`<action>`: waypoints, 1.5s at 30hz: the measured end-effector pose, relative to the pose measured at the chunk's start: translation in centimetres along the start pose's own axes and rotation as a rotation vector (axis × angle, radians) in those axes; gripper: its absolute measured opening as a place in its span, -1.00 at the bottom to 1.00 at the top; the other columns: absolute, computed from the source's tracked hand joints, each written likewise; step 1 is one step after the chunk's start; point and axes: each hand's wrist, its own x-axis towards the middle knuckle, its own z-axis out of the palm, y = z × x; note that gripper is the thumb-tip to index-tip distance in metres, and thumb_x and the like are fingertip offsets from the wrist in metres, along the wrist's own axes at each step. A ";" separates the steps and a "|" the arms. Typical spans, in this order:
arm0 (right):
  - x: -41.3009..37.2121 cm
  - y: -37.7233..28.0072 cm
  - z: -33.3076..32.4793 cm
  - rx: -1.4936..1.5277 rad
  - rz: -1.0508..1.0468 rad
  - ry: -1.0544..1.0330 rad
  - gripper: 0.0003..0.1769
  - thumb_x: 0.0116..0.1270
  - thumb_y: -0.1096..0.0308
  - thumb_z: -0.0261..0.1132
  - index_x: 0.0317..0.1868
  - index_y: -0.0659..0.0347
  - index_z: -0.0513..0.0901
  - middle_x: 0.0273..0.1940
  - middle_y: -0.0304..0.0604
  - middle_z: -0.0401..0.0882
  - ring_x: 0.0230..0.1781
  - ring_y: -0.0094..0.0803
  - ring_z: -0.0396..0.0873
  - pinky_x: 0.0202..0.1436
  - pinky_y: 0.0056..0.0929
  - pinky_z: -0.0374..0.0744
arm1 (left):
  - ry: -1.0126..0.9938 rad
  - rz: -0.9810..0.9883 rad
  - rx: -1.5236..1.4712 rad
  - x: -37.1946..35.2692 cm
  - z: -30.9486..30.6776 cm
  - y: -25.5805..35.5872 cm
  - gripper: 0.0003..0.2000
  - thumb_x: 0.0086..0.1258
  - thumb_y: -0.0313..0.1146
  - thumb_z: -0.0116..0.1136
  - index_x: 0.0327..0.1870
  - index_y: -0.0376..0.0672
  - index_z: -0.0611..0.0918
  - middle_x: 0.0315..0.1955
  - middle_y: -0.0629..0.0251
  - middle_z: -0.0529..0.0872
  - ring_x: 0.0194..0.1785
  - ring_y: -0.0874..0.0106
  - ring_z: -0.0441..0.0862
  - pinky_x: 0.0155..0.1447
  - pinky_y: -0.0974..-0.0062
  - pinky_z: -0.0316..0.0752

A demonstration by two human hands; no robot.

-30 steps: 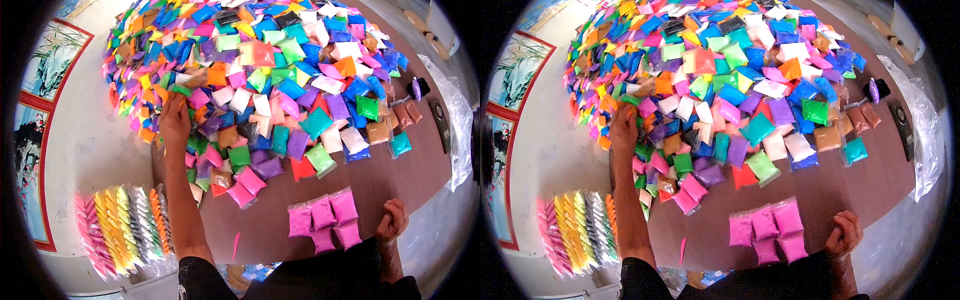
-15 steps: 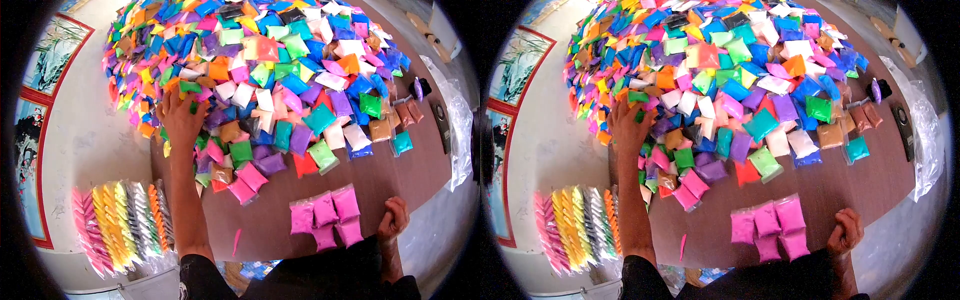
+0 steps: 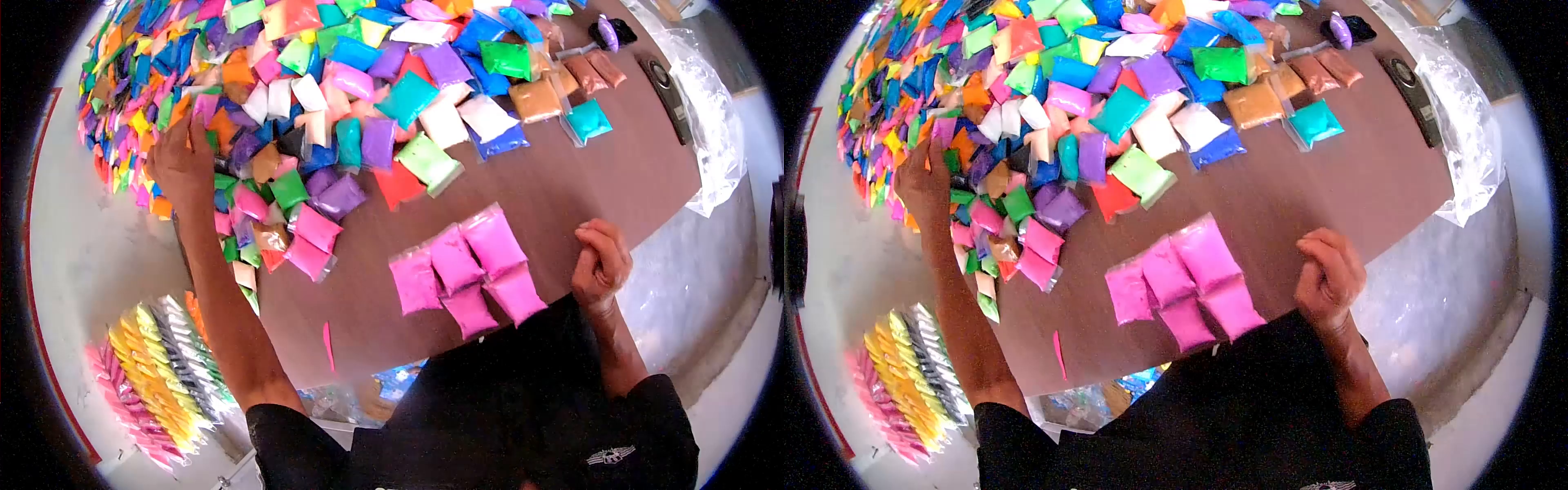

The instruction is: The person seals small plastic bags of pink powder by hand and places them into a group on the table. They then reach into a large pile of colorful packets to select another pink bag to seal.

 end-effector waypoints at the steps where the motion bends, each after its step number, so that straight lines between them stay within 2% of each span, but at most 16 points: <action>1: 0.1 0.0 0.0 0.000 -0.001 0.002 -0.71 0.07 0.78 0.18 -0.27 0.31 0.72 -0.20 0.05 0.73 -0.24 -0.15 0.74 -0.16 -0.37 0.67 | 0.002 0.000 0.000 -0.1 -1.3 0.8 -0.77 0.49 -0.20 0.24 -0.16 -0.17 0.78 -0.28 0.13 0.80 -0.18 0.11 0.74 -0.02 0.08 0.55; 3: -0.1 0.1 0.1 0.012 0.003 0.026 -0.70 0.06 0.79 0.17 -0.27 0.31 0.72 -0.20 0.03 0.73 -0.25 -0.16 0.74 -0.16 -0.39 0.67 | -0.189 -0.140 -0.187 -0.5 -4.2 2.9 -0.79 0.50 -0.25 0.24 -0.17 -0.22 0.76 -0.41 0.00 0.74 -0.31 0.05 0.72 -0.20 0.14 0.54; 4: -0.1 0.0 0.1 0.015 0.000 0.044 -0.70 0.05 0.79 0.17 -0.28 0.31 0.72 -0.20 0.02 0.74 -0.26 -0.17 0.73 -0.17 -0.41 0.66 | -0.117 -0.161 -0.320 -1.4 -5.3 4.0 -0.78 0.53 -0.27 0.23 -0.19 -0.28 0.73 -0.47 -0.07 0.67 -0.43 0.07 0.67 -0.31 0.20 0.49; 7: -0.2 0.0 0.0 0.045 0.004 0.057 -0.70 0.07 0.79 0.18 -0.27 0.31 0.72 -0.20 0.02 0.74 -0.26 -0.17 0.73 -0.18 -0.41 0.66 | -0.261 -0.409 -0.456 -4.1 -10.8 7.5 -0.76 0.55 -0.26 0.22 -0.21 -0.29 0.70 -0.49 -0.07 0.63 -0.46 0.16 0.61 -0.28 0.23 0.48; 9: -0.2 0.1 0.0 0.093 0.000 0.071 -0.71 0.09 0.79 0.18 -0.26 0.32 0.72 -0.20 0.03 0.73 -0.25 -0.18 0.73 -0.18 -0.42 0.66 | -0.211 -0.444 -0.552 -6.8 -13.5 9.3 -0.74 0.58 -0.23 0.20 -0.18 -0.29 0.69 -0.48 -0.07 0.60 -0.46 0.25 0.52 -0.28 0.31 0.46; 16: -1.0 1.5 -0.9 0.335 0.036 0.072 -0.75 0.25 0.76 0.15 -0.20 0.35 0.71 -0.15 -0.02 0.73 -0.25 -0.31 0.70 -0.20 -0.49 0.62 | -0.306 -0.759 -0.872 -16.3 -23.0 16.9 -0.76 0.63 -0.29 0.15 -0.10 -0.30 0.72 -0.43 0.31 0.72 -0.33 0.53 0.60 -0.23 0.47 0.52; 19: -2.5 0.4 -2.2 0.617 0.136 0.126 -0.75 0.36 0.72 0.13 -0.13 0.33 0.71 -0.10 -0.09 0.73 -0.30 -0.45 0.64 -0.24 -0.54 0.58 | -0.338 -0.923 -1.007 -18.1 -26.9 21.2 -0.83 0.59 -0.36 0.20 -0.06 -0.24 0.75 -0.41 0.27 0.76 -0.29 0.51 0.69 -0.19 0.47 0.60; 21: -4.7 -1.6 -4.0 0.559 0.043 0.038 -0.75 0.35 0.72 0.18 -0.09 0.30 0.72 -0.10 -0.10 0.73 -0.33 -0.49 0.62 -0.23 -0.54 0.58 | -0.295 -0.609 -0.819 -20.9 -27.5 22.6 -0.83 0.47 -0.47 0.31 0.01 -0.27 0.76 -0.22 0.12 0.80 -0.18 0.33 0.78 -0.08 0.42 0.66; 23: -6.8 -4.7 -5.0 0.752 0.059 -0.231 -0.78 0.41 0.62 0.20 -0.03 0.30 0.72 -0.10 -0.14 0.73 -0.34 -0.49 0.62 -0.20 -0.53 0.60 | -0.167 -0.352 -0.660 -21.1 -28.7 25.0 -0.74 0.34 -0.53 0.42 0.04 -0.22 0.77 -0.10 0.10 0.81 -0.12 0.22 0.81 -0.05 0.37 0.70; 27: -8.4 -10.1 -5.0 1.061 1.010 -0.755 -0.70 0.49 0.29 0.29 0.11 0.28 0.69 -0.14 -0.21 0.73 -0.36 -0.56 0.59 -0.32 -0.60 0.51 | -0.196 -0.247 -0.741 -22.0 -31.0 28.9 -0.73 0.28 -0.56 0.45 0.01 -0.20 0.78 -0.09 0.09 0.81 -0.08 0.18 0.80 0.01 0.34 0.70; 28: -9.2 -9.9 -4.4 1.158 1.083 -0.788 -0.65 0.47 0.24 0.34 0.12 0.29 0.68 -0.18 -0.26 0.72 -0.37 -0.64 0.54 -0.38 -0.64 0.43 | -0.247 -0.194 -0.727 -22.0 -31.5 29.6 -0.73 0.26 -0.58 0.47 -0.01 -0.19 0.79 -0.09 0.08 0.81 -0.05 0.17 0.80 0.07 0.33 0.68; 33: -11.2 -9.1 -4.3 1.159 0.953 -0.737 -0.66 0.46 0.23 0.37 0.07 0.31 0.68 -0.25 -0.34 0.66 -0.39 -0.68 0.48 -0.44 -0.64 0.37 | -0.274 -0.232 -0.941 -22.8 -32.7 32.2 -0.65 0.27 -0.59 0.45 0.10 -0.20 0.75 -0.01 0.10 0.79 0.01 0.21 0.78 0.10 0.35 0.67; 35: -11.9 -8.3 -4.4 1.240 0.956 -0.740 -0.70 0.45 0.28 0.38 0.05 0.30 0.69 -0.23 -0.33 0.68 -0.34 -0.67 0.52 -0.36 -0.62 0.45 | -0.366 -0.766 -1.355 -23.0 -32.9 32.7 -0.65 0.33 -0.53 0.42 0.15 -0.25 0.70 -0.05 0.13 0.78 0.02 0.34 0.76 0.03 0.41 0.69; 36: -12.4 -8.1 -4.3 1.241 0.958 -0.739 -0.70 0.45 0.28 0.38 0.05 0.30 0.69 -0.23 -0.33 0.68 -0.34 -0.67 0.52 -0.36 -0.62 0.45 | -0.518 -0.916 -1.363 -23.5 -32.4 32.1 -0.65 0.42 -0.43 0.38 0.19 -0.28 0.67 -0.05 0.20 0.78 0.03 0.46 0.71 0.00 0.48 0.67; 41: -14.9 -7.6 -2.6 1.271 0.676 -0.779 -0.75 0.44 0.37 0.37 0.04 0.32 0.68 -0.16 -0.29 0.71 -0.15 -0.59 0.62 -0.03 -0.50 0.60 | -0.601 -0.998 -1.505 -25.3 -30.2 32.8 -0.72 0.53 -0.33 0.31 0.11 -0.32 0.69 -0.13 0.32 0.77 -0.10 0.57 0.67 -0.08 0.63 0.59; 45: -16.0 -6.9 -1.8 1.081 0.600 -0.868 -0.74 0.45 0.35 0.35 0.04 0.33 0.68 -0.14 -0.26 0.72 -0.13 -0.58 0.63 -0.02 -0.49 0.61 | -0.634 -1.065 -1.508 -26.1 -29.8 33.4 -0.82 0.55 -0.34 0.29 -0.11 -0.31 0.72 -0.34 0.44 0.73 -0.27 0.66 0.62 -0.15 0.63 0.57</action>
